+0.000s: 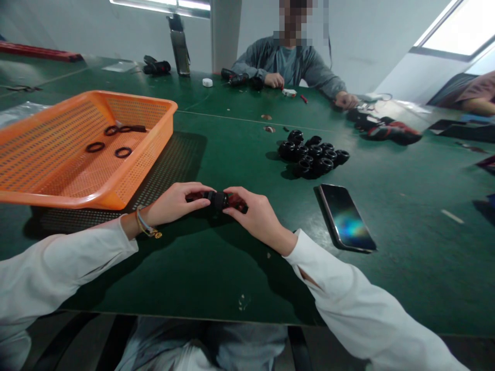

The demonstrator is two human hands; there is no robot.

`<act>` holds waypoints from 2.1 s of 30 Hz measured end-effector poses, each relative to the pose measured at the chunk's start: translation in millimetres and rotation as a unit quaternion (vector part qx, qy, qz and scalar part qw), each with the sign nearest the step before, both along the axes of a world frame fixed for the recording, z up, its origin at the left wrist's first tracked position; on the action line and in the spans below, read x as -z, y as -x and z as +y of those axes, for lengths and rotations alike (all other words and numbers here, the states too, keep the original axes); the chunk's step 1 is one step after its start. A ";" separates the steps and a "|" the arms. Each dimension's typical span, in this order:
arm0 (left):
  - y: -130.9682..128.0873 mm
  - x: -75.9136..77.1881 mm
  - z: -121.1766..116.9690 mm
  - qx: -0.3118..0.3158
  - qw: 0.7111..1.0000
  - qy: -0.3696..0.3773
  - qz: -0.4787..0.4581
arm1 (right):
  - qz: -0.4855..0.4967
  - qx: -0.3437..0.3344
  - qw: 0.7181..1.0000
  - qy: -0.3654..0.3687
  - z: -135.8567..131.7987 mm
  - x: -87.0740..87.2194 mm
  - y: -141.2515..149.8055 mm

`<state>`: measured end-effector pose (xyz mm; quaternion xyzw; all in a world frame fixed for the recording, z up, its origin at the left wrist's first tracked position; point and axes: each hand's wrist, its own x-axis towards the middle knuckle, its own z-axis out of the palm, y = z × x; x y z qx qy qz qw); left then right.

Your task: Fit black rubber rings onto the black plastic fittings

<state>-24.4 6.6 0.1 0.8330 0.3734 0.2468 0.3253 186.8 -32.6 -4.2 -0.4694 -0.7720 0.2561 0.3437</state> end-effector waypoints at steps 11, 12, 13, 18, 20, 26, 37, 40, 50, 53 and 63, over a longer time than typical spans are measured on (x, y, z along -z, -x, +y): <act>0.0 1.0 0.1 -0.003 1.000 -0.008 0.008 | -0.028 0.007 1.000 -0.004 -0.2 -2.8 0.3; 0.0 1.0 0.2 -0.002 1.000 -0.008 0.008 | -0.030 0.007 1.000 -0.004 -0.2 -3.0 0.4; 0.1 0.9 0.1 -0.002 1.000 -0.008 0.007 | -0.032 0.007 0.999 -0.005 -0.2 -3.1 0.4; 0.1 0.1 -0.7 -0.002 1.000 0.000 0.006 | -0.035 0.009 0.999 -0.008 0.0 -2.1 0.6; -0.1 0.0 -0.9 -0.002 1.000 0.001 0.006 | -0.038 0.010 0.999 -0.005 -0.2 -2.2 0.6; -0.4 0.2 -0.5 -0.001 1.000 -0.005 0.003 | -0.045 0.010 0.999 -0.002 0.1 -3.3 1.1; -1.3 1.0 0.1 -0.002 1.000 -0.010 -0.001 | 0.007 -0.002 1.000 0.020 -0.7 -0.8 -0.1; -1.7 1.2 0.2 -0.007 1.000 -0.013 -0.005 | 0.014 -0.016 1.000 0.014 -1.5 -1.1 0.0; -0.2 0.4 0.5 0.002 1.000 -0.017 0.007 | 0.001 -0.010 1.000 0.001 0.0 -1.3 1.4; 0.0 0.9 0.6 0.003 1.000 -0.018 0.008 | -0.010 -0.005 1.000 -0.001 0.0 -2.0 1.4; 0.9 1.6 0.5 0.005 1.000 -0.026 0.008 | -0.032 0.001 0.999 -0.014 -0.5 -1.8 1.0</act>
